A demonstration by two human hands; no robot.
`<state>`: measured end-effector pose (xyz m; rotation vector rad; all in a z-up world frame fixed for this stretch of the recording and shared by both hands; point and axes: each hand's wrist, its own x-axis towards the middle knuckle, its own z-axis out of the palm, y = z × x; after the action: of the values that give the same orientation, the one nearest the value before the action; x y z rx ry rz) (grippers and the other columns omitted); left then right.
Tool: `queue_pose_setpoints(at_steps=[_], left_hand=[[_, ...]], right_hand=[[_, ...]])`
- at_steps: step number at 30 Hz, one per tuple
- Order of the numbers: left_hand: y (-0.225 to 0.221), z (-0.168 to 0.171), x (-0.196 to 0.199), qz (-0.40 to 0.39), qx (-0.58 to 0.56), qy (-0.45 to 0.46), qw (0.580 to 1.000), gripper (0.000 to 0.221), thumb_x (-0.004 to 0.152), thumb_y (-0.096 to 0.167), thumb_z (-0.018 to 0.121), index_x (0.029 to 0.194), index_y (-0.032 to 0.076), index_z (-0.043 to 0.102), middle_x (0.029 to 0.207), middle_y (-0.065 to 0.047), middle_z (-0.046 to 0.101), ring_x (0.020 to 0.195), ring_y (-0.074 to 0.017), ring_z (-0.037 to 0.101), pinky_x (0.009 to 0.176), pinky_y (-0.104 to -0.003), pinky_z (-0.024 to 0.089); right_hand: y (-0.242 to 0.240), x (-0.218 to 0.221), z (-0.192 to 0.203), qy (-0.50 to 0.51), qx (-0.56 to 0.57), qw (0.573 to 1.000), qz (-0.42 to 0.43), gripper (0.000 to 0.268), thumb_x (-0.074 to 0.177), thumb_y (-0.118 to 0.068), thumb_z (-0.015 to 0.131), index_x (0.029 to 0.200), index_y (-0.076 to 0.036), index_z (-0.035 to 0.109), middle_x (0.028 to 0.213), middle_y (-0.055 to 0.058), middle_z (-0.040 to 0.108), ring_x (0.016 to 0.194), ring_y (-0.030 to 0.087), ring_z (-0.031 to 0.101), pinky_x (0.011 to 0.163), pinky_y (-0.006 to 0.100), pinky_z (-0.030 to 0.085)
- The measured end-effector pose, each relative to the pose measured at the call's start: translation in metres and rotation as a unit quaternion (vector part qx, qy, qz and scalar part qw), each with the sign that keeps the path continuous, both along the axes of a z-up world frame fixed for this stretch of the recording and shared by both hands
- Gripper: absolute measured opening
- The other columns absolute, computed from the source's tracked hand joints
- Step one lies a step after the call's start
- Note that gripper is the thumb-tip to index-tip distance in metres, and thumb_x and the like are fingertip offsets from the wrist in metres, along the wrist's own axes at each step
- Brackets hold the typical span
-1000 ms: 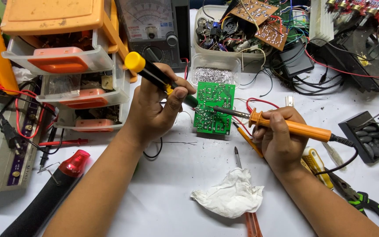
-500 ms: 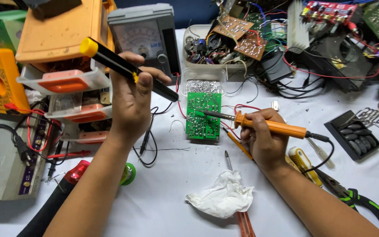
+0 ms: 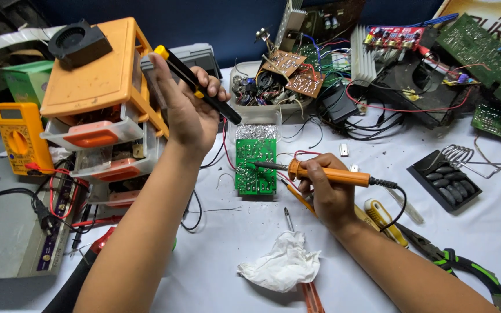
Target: Repairing a circuit board by desoldering components, cleaning the board with a brush, and testing connections with a multimeter.
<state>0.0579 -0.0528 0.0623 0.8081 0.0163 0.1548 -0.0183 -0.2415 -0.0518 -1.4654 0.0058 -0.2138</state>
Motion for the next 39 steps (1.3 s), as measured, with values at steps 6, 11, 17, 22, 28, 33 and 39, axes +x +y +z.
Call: queue_pose_setpoints(at_steps=[6,11,17,22,28,33,39], left_hand=[[-0.007,-0.002,0.011,0.000,0.015,-0.003,1.000,0.061,0.053,0.070,0.039,0.055,0.009,0.044,0.054,-0.005,0.039,0.052,-0.0179,0.038,0.056,-0.029,0.036],[-0.013,0.002,0.011,-0.022,0.053,0.009,0.998,0.055,0.053,0.066,0.044,0.055,0.011,0.042,0.053,-0.003,0.037,0.051,-0.0167,0.036,0.056,-0.029,0.034],[-0.005,-0.037,0.035,-0.018,0.114,-0.053,0.992,0.038,0.076,0.053,0.040,0.071,0.015,0.045,0.060,-0.001,0.040,0.060,-0.0173,0.050,0.067,-0.030,0.047],[-0.002,-0.047,0.040,-0.015,0.124,-0.069,0.990,0.018,0.081,0.033,0.039,0.076,0.017,0.043,0.063,0.001,0.039,0.062,-0.0143,0.048,0.065,-0.027,0.045],[-0.005,-0.040,0.031,-0.011,0.113,-0.065,0.991,0.017,0.082,0.033,0.037,0.077,0.018,0.042,0.063,0.002,0.038,0.062,-0.0140,0.048,0.066,-0.027,0.046],[0.003,-0.035,0.026,-0.023,0.141,-0.082,0.986,0.022,0.083,0.039,0.037,0.081,0.018,0.043,0.068,0.002,0.039,0.068,-0.0125,0.050,0.073,-0.027,0.046],[0.015,-0.028,0.012,-0.018,0.157,-0.099,0.982,0.020,0.088,0.038,0.039,0.091,0.018,0.040,0.077,0.002,0.041,0.078,-0.0108,0.051,0.081,-0.026,0.047]], right_hand=[[-0.002,-0.001,0.003,-0.012,-0.010,0.999,0.029,0.022,0.085,-0.024,0.048,0.076,-0.004,0.051,0.053,0.008,0.055,0.043,0.014,0.050,0.041,0.024,0.044],[-0.002,0.001,0.002,-0.018,-0.018,1.000,0.015,0.022,0.084,-0.024,0.048,0.076,-0.004,0.053,0.053,0.008,0.056,0.044,0.013,0.052,0.043,0.023,0.045],[-0.010,0.008,-0.010,-0.066,-0.032,0.995,0.060,0.026,0.089,-0.023,0.046,0.081,-0.002,0.058,0.049,0.012,0.057,0.043,0.016,0.055,0.044,0.024,0.048],[-0.009,0.007,-0.011,-0.065,-0.027,0.996,0.061,0.025,0.089,-0.023,0.045,0.082,-0.002,0.057,0.049,0.011,0.056,0.044,0.014,0.053,0.044,0.024,0.046],[-0.012,0.008,-0.014,-0.068,-0.033,0.995,0.062,0.026,0.089,-0.025,0.045,0.082,-0.003,0.058,0.052,0.012,0.058,0.045,0.015,0.057,0.047,0.025,0.049],[-0.012,0.008,-0.015,-0.077,-0.037,0.994,0.072,0.026,0.090,-0.024,0.043,0.083,-0.003,0.057,0.052,0.012,0.057,0.046,0.016,0.056,0.047,0.024,0.049],[-0.010,0.007,-0.012,-0.075,-0.039,0.994,0.067,0.026,0.090,-0.023,0.043,0.082,-0.003,0.057,0.051,0.010,0.057,0.046,0.014,0.056,0.047,0.023,0.049]])
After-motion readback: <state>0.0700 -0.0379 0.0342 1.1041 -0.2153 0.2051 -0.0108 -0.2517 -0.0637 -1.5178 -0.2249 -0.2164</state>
